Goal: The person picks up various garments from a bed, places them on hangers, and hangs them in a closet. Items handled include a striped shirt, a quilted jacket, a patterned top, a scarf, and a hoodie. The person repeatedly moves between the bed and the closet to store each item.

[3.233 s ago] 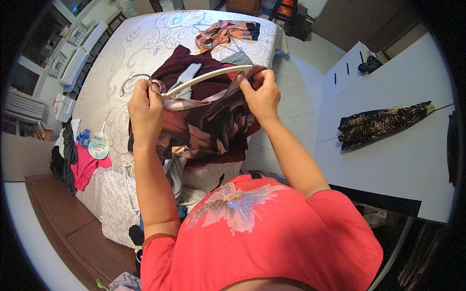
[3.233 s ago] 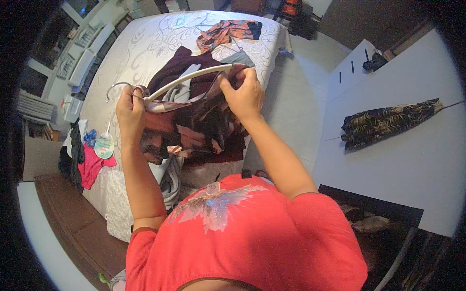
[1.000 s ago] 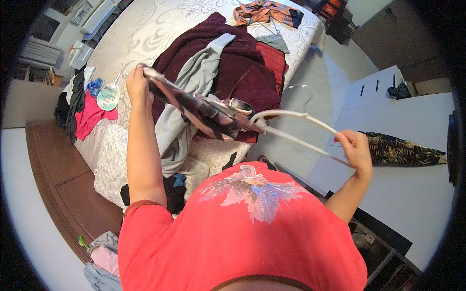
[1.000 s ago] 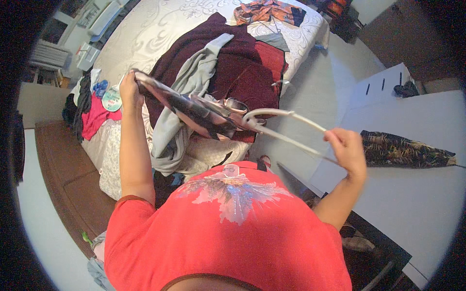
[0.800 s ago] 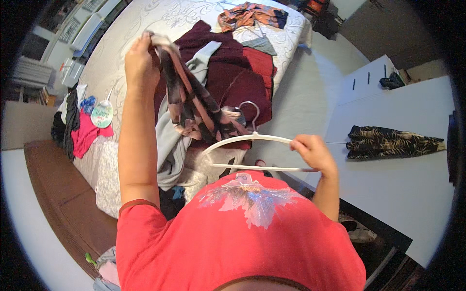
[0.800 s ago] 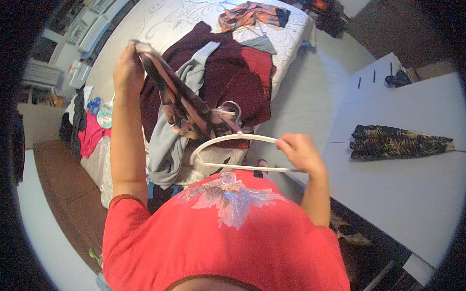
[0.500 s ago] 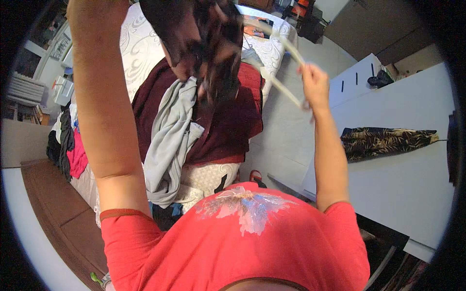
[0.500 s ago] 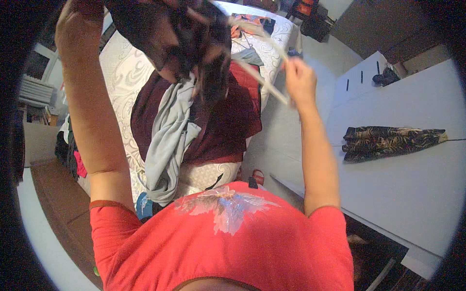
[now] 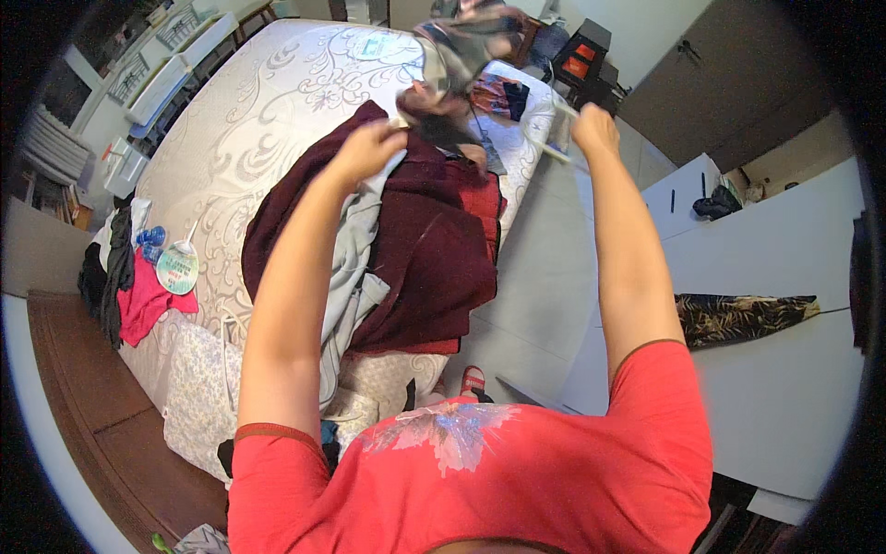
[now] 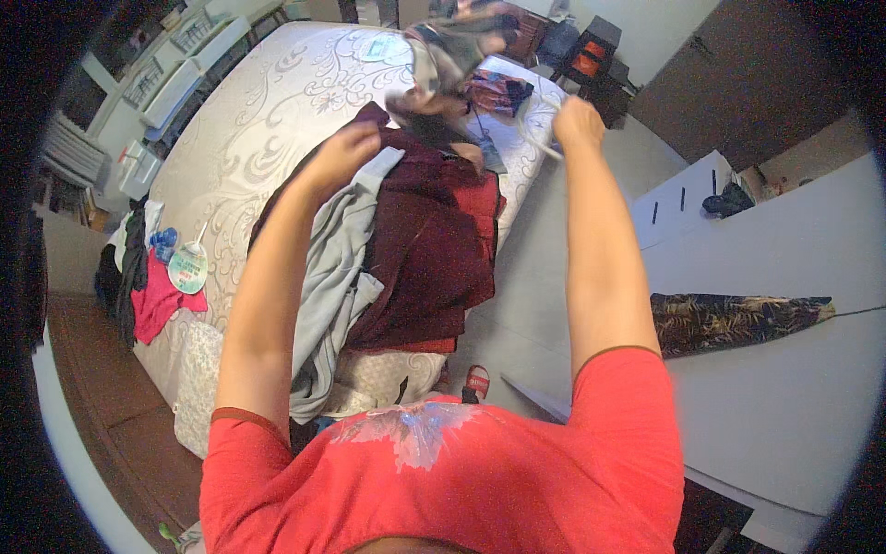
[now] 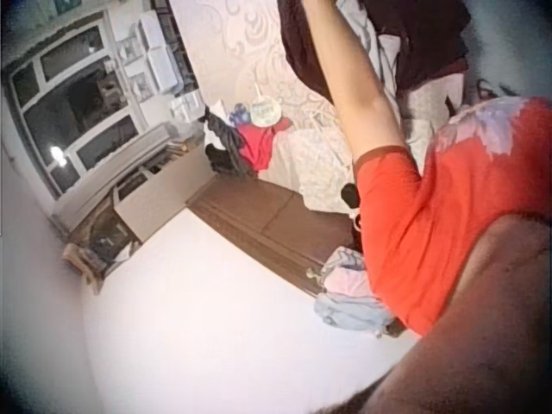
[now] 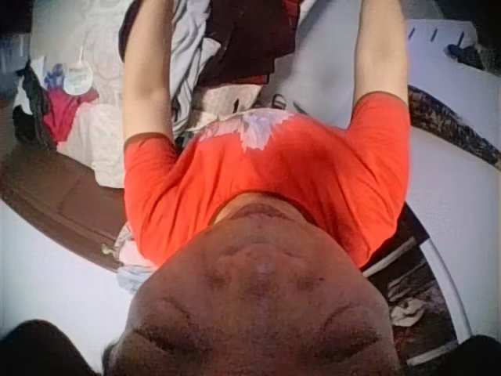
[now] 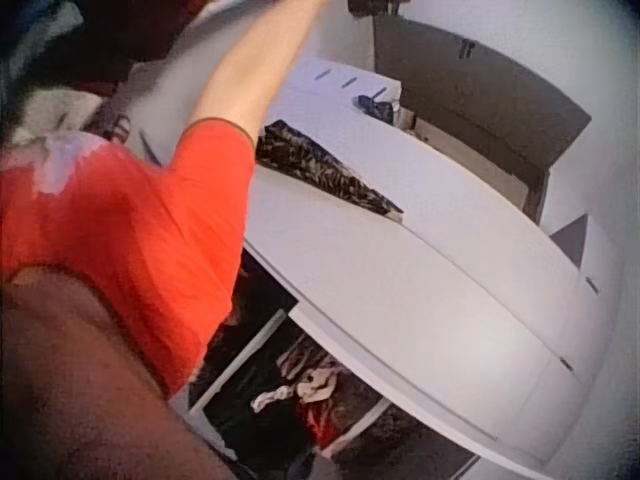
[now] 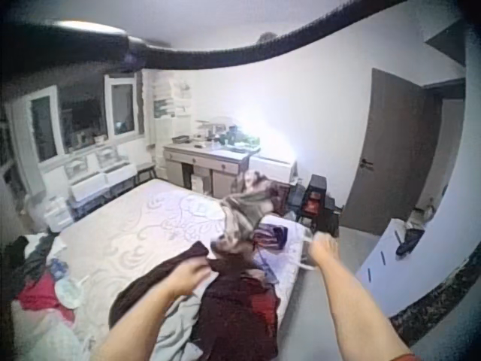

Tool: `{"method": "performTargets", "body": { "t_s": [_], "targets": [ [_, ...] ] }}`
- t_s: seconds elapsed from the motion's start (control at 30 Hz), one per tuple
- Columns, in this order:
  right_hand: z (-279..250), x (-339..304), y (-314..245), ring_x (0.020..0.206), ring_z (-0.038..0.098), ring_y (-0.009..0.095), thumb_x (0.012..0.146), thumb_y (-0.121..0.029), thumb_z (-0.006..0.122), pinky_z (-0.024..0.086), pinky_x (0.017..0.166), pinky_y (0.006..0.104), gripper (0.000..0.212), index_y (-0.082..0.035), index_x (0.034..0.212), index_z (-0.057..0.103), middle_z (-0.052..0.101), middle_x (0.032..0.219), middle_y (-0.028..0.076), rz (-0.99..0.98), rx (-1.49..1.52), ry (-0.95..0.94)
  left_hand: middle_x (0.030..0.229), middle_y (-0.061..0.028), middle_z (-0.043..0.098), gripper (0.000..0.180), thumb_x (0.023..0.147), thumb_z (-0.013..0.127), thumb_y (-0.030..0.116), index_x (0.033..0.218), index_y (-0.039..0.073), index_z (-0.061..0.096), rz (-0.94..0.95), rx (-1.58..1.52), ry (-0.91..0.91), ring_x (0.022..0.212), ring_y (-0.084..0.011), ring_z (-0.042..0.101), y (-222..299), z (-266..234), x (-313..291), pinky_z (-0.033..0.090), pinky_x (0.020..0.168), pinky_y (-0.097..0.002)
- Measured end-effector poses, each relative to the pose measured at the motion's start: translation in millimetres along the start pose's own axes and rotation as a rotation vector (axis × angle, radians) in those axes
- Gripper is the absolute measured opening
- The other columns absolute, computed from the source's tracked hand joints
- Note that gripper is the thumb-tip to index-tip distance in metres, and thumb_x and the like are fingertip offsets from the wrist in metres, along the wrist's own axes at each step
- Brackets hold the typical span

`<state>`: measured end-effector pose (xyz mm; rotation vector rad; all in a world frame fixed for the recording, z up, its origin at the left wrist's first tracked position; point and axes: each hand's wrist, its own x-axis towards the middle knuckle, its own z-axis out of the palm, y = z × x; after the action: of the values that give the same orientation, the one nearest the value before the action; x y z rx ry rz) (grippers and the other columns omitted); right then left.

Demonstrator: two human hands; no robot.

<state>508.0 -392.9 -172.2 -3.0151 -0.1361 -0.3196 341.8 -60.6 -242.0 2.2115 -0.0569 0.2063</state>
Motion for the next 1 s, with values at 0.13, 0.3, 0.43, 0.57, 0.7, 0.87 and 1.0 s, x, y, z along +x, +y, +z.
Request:
{"method": "performTargets", "body": {
  "t_s": [0.13, 0.3, 0.43, 0.57, 0.7, 0.87, 1.0],
  "targets": [
    [48.9, -41.1, 56.1, 0.097, 0.06, 0.035, 0.082, -0.02, 0.051, 0.049, 0.08, 0.0437, 0.024, -0.005, 0.094, 0.066, 0.062, 0.102, 0.021, 0.091, -0.136, -0.128, 0.105, -0.0056, 0.061, 0.035, 0.088, 0.056, 0.03, 0.111, 0.003, 0.058, -0.527, -0.404, -0.146, 0.096, -0.0137, 0.057, -42.9, 15.2, -120.2, 0.045, 0.078, -0.0297],
    [69.3, -72.4, 112.7, 0.083, 0.063, 0.03, 0.083, -0.032, 0.055, 0.048, 0.069, 0.0389, 0.033, -0.003, 0.091, 0.067, 0.066, 0.093, 0.016, 0.069, 0.127, -0.12, 0.079, -0.0036, 0.061, 0.022, 0.086, 0.055, 0.024, 0.091, 0.003, 0.062, -1.04, -0.563, 0.267, 0.066, -0.0099, 0.056, -130.7, 32.2, -277.9, 0.044, 0.056, -0.0247],
    [78.7, -147.4, 127.5, 0.057, 0.051, 0.011, 0.087, -0.026, 0.056, 0.04, 0.052, 0.0255, 0.023, -0.004, 0.086, 0.064, 0.058, 0.067, 0.002, 0.098, 0.778, 0.05, 0.077, -0.0049, 0.062, 0.019, 0.084, 0.055, 0.021, 0.086, 0.004, 0.063, -1.191, -0.539, 0.577, 0.06, -0.0105, 0.056, -158.7, 43.3, -368.4, 0.044, 0.051, -0.0262],
    [67.7, -225.3, 44.4, 0.048, 0.036, 0.002, 0.088, -0.023, 0.058, 0.026, 0.043, 0.0189, 0.017, -0.006, 0.091, 0.057, 0.04, 0.057, -0.006, 0.17, 1.168, -0.071, 0.088, -0.0123, 0.063, 0.02, 0.078, 0.059, 0.023, 0.087, 0.005, 0.064, -1.033, 0.299, 0.753, 0.081, -0.0259, 0.06, -187.0, 69.2, -431.7, 0.047, 0.07, -0.0375],
    [56.1, -239.8, -11.2, 0.049, 0.033, 0.0, 0.089, -0.023, 0.057, 0.023, 0.043, 0.0168, 0.018, -0.006, 0.095, 0.059, 0.038, 0.057, -0.008, 0.301, 1.287, -0.216, 0.115, -0.018, 0.053, 0.044, 0.076, 0.062, 0.032, 0.111, 0.007, 0.055, -1.313, 0.676, 0.641, 0.111, -0.0339, 0.046, -153.3, 46.1, -434.5, 0.035, 0.094, -0.0405],
    [76.9, -248.4, -15.8, 0.052, 0.035, 0.0, 0.09, -0.025, 0.055, 0.026, 0.047, 0.0163, 0.022, -0.005, 0.098, 0.061, 0.04, 0.061, -0.007, 0.021, 1.038, -0.533, 0.126, -0.027, 0.046, 0.075, 0.085, 0.047, 0.053, 0.128, -0.007, 0.038, -1.681, -0.096, 0.489, 0.108, -0.0407, 0.052, -233.3, 45.3, -549.5, 0.038, 0.093, -0.0475],
    [110.6, -275.0, -10.8, 0.047, 0.028, 0.001, 0.09, -0.022, 0.056, 0.02, 0.044, 0.0185, 0.02, -0.005, 0.096, 0.064, 0.034, 0.055, -0.011, -0.126, 0.782, -0.456, 0.12, -0.0197, 0.054, 0.061, 0.087, 0.051, 0.045, 0.123, -0.004, 0.046, -1.711, -0.933, 0.772, 0.107, -0.0328, 0.054, -197.0, 54.4, -518.8, 0.044, 0.088, -0.0463]
  ]
}}
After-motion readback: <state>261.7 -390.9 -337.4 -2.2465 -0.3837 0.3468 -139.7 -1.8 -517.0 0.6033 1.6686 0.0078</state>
